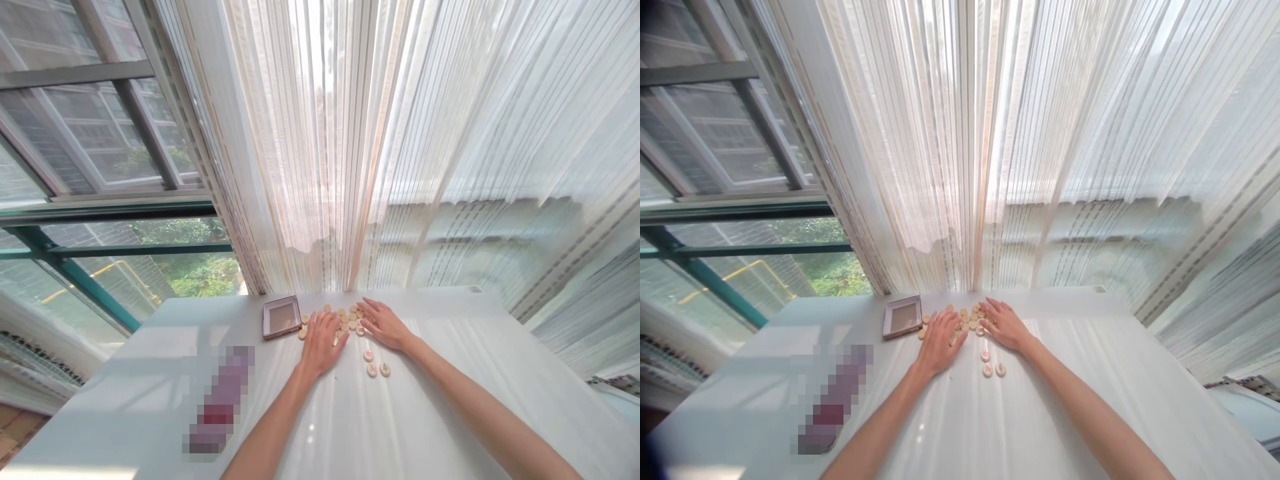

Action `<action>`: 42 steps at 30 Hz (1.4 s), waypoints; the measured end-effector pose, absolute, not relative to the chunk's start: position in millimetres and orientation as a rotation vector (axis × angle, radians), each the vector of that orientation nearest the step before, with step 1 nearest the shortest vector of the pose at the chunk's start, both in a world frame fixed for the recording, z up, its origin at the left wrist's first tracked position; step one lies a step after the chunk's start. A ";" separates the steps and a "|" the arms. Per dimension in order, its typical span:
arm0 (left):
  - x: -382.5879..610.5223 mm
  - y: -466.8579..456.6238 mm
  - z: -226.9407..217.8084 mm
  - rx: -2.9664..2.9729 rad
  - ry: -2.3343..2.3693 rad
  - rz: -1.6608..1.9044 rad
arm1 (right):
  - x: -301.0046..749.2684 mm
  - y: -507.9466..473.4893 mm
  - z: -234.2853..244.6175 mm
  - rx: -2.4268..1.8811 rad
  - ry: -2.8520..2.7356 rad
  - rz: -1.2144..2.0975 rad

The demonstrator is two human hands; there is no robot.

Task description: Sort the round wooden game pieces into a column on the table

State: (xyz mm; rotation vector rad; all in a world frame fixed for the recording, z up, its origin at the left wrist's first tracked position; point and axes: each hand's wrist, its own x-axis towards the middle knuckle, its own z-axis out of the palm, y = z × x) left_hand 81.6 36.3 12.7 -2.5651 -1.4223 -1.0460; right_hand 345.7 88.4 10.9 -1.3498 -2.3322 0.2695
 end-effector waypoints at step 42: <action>49.8 -5.8 14.3 -2.685 -1.356 -1.360 | 366.0 16.4 17.4 -1.321 -1.899 0.242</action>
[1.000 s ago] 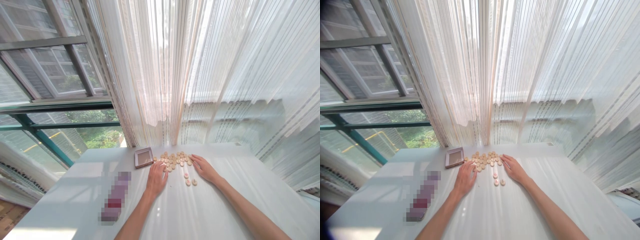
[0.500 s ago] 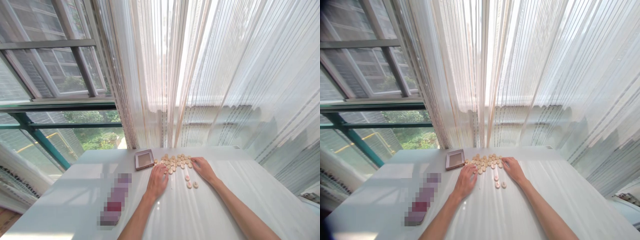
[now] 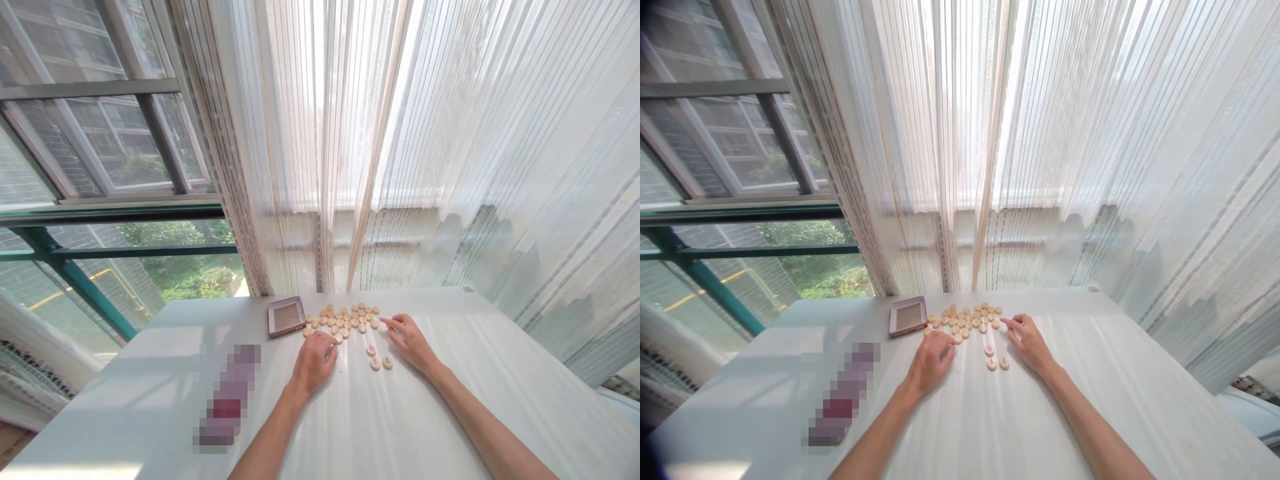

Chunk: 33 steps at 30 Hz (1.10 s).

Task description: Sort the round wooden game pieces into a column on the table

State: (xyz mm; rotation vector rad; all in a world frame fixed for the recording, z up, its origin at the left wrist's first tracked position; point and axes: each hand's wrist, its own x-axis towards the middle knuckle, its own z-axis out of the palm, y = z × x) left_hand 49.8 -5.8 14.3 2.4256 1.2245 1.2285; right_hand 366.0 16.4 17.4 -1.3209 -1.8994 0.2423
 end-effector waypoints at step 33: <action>37.5 -78.7 28.1 2.358 1.055 0.815 | 267.4 -83.7 13.6 -1.041 -2.076 0.849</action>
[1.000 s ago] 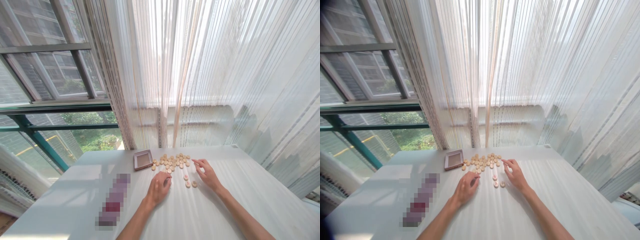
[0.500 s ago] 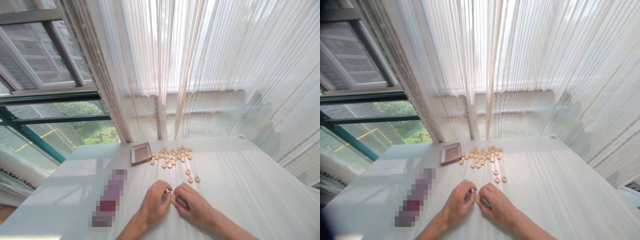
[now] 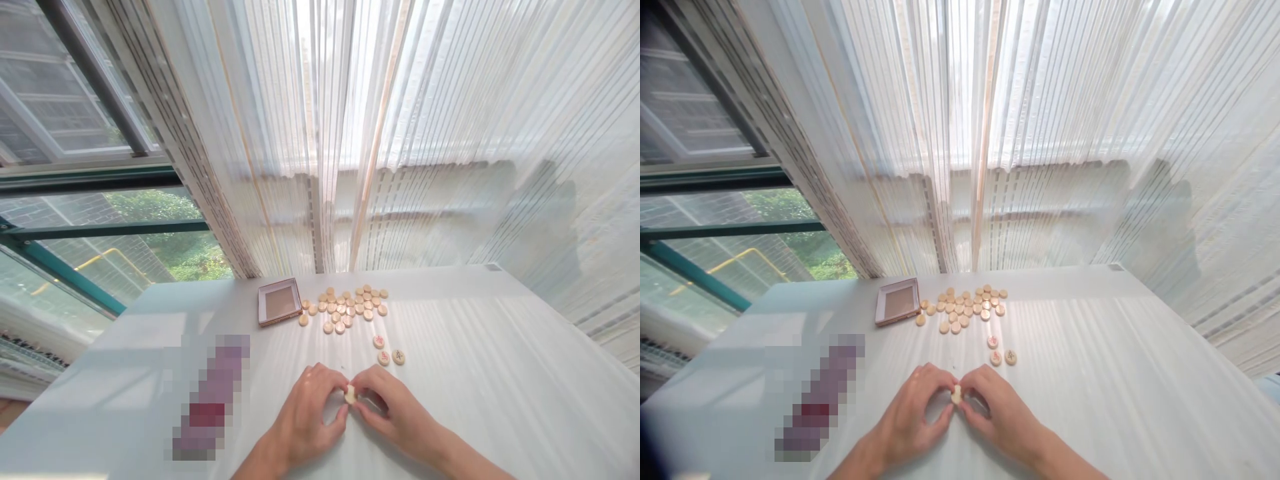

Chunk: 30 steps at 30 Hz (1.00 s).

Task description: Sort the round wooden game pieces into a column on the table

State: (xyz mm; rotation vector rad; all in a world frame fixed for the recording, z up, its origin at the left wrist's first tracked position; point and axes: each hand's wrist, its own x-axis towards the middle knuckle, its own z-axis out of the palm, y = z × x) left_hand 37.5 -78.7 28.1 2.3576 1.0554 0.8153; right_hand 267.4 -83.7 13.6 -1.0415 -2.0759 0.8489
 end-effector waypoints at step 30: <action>47.5 -54.4 20.6 2.219 1.010 1.055 | 234.5 -76.9 17.4 -0.992 -1.485 1.052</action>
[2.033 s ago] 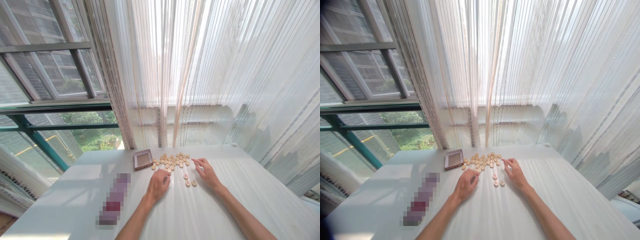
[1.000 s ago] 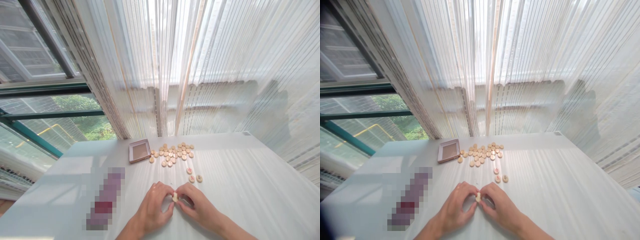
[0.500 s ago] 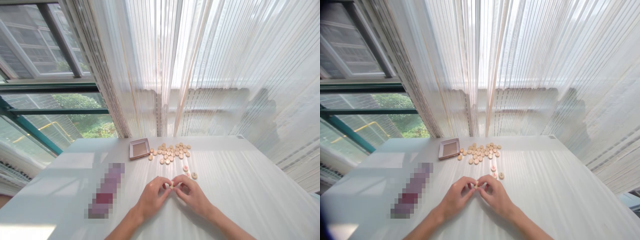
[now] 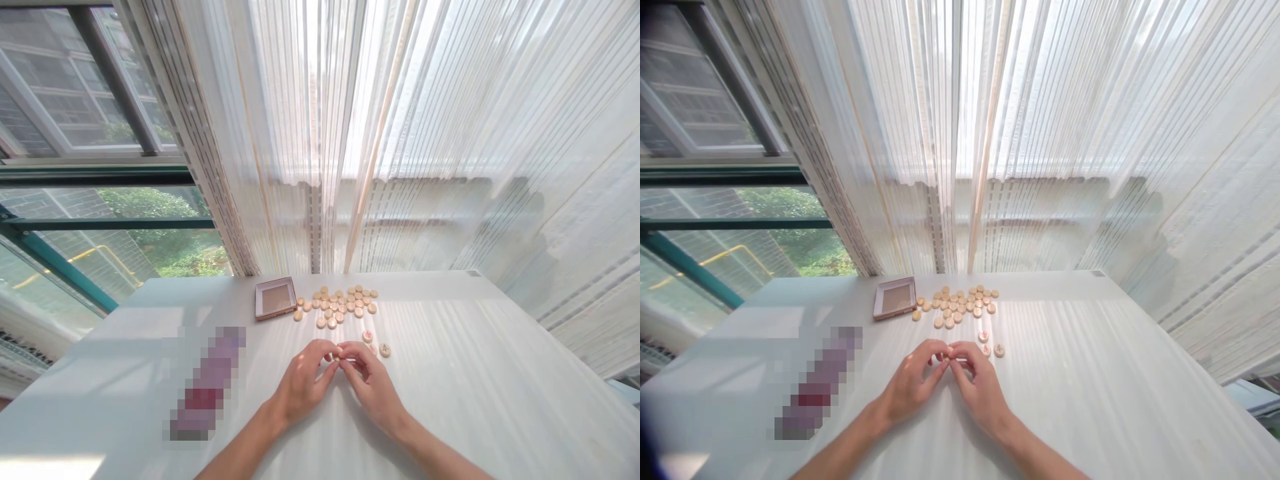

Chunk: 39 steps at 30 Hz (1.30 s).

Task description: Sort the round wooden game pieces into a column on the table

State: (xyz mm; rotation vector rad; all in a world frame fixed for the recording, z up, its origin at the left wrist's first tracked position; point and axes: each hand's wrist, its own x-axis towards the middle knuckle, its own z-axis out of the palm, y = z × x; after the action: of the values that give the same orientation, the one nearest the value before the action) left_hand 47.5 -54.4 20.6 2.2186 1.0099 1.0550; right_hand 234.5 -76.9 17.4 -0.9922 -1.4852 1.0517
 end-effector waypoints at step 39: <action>40.4 -58.7 19.4 2.130 1.052 0.921 | 243.7 -76.3 23.2 -1.087 -1.475 1.255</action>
State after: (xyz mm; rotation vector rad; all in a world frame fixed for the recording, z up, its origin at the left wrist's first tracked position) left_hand 40.4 -58.7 19.4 2.1301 1.0522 0.9209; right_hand 243.7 -76.3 23.2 -1.0871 -1.4746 1.2554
